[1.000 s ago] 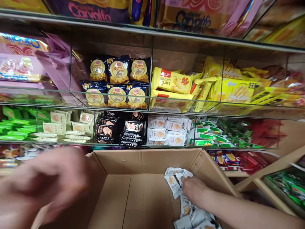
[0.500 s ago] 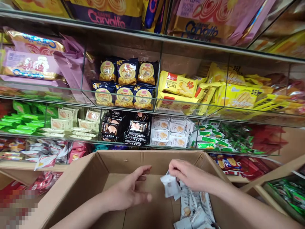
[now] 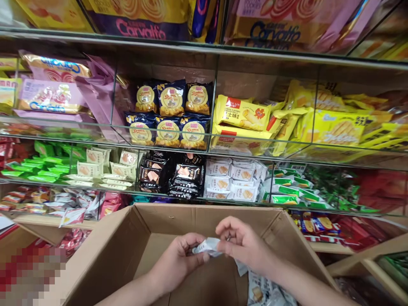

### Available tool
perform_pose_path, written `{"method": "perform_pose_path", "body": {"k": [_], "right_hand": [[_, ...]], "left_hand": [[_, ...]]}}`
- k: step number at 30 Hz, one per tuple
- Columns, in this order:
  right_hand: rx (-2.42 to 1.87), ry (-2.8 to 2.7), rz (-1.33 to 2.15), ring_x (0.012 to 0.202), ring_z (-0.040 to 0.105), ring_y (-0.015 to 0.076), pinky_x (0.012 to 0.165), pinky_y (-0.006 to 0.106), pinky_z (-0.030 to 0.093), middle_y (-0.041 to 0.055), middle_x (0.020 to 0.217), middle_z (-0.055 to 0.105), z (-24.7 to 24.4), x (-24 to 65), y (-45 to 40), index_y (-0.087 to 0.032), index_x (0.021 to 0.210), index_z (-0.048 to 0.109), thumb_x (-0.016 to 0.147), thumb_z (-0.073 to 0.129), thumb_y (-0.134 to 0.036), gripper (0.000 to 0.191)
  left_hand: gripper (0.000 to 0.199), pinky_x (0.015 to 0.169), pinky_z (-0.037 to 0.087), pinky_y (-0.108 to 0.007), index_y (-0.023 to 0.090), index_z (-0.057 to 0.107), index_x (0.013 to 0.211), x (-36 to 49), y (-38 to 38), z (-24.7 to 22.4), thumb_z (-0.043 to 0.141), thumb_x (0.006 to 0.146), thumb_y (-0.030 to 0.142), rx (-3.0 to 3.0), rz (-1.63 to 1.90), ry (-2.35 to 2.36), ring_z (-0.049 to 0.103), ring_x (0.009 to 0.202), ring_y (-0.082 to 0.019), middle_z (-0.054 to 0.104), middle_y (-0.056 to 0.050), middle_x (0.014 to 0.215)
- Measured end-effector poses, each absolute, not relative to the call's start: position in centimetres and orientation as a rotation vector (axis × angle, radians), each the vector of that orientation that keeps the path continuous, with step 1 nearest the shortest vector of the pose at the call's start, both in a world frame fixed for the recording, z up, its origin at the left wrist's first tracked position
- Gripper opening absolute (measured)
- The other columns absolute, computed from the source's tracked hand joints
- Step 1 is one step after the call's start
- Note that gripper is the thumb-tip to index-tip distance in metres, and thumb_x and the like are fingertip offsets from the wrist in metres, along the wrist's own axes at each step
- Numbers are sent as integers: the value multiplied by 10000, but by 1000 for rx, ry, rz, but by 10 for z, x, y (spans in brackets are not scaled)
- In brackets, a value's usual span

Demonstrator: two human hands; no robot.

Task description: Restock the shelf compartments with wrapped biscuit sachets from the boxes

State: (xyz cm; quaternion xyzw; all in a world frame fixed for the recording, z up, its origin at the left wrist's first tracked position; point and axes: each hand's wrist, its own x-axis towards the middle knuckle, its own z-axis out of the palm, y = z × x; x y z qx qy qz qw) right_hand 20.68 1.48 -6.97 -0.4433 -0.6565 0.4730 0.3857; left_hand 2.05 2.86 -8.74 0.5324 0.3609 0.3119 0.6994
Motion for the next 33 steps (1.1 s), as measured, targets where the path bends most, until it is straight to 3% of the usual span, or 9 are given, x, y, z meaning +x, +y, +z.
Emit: {"method": "perform_pose_path", "body": {"k": [4,8,12,17,20,22,27,29,33], "right_hand": [[-1041,-2017,611,792,498,120,700,252,411,36,857,508,-68,205,3,-172,720,497,783,475,-164,67],[-941,-2257,451,822,486,121,711,238,412,43,914,512,-67,204,-7,-179,772,502,795,461,-151,54],[-1013,-2177,599,816,496,126,718,251,414,32,919,504,-67,203,-10,-191,749,493,779,494,-210,35],[-1334,-1608,1122,752,525,141,641,276,452,34,860,520,-76,199,-3,-201,900,414,759,510,-329,213],[-1233,-1377,1587,648,539,130,546,257,460,-8,743,539,-86,196,0,-198,854,371,691,586,-364,316],[-1205,-1301,1630,627,537,122,518,238,444,-25,711,539,-90,194,1,-201,808,351,667,612,-349,331],[-1310,-1578,1213,605,503,103,548,226,420,-31,670,510,-82,196,-4,-204,753,357,738,534,-312,208],[-1242,-1889,880,748,519,136,655,272,444,29,844,527,-75,199,-7,-198,852,421,765,482,-258,122],[-1079,-2308,199,990,459,191,835,359,414,111,1235,332,-70,206,-12,-215,1143,370,742,460,-126,420]], "left_hand": [[284,860,343,-300,227,536,977,22,26,-78,587,700,193,812,731,813,538,880,-162,592,-7,911],[352,849,367,-354,226,398,1094,24,23,-67,521,764,225,563,708,634,565,856,-171,576,-43,933],[551,788,402,-327,224,334,1142,25,22,-69,601,687,65,732,780,637,558,828,-155,567,-65,972],[578,785,405,-316,229,310,1151,24,23,-72,619,684,88,787,784,638,556,850,-161,566,-68,997],[603,738,420,-298,251,312,1144,24,23,-70,646,664,107,780,776,655,572,789,-149,584,-39,942],[536,702,428,-283,243,357,1096,25,22,-70,657,662,142,766,768,686,575,719,-130,595,-7,842],[250,562,419,-194,157,510,865,25,24,-71,631,692,290,823,684,835,534,603,-83,584,5,710],[232,491,383,-154,144,539,850,23,27,-69,604,713,319,849,683,867,500,560,-61,570,7,691],[198,454,342,-129,122,580,814,18,34,-59,602,718,294,848,696,842,446,508,-33,545,12,648]]}}
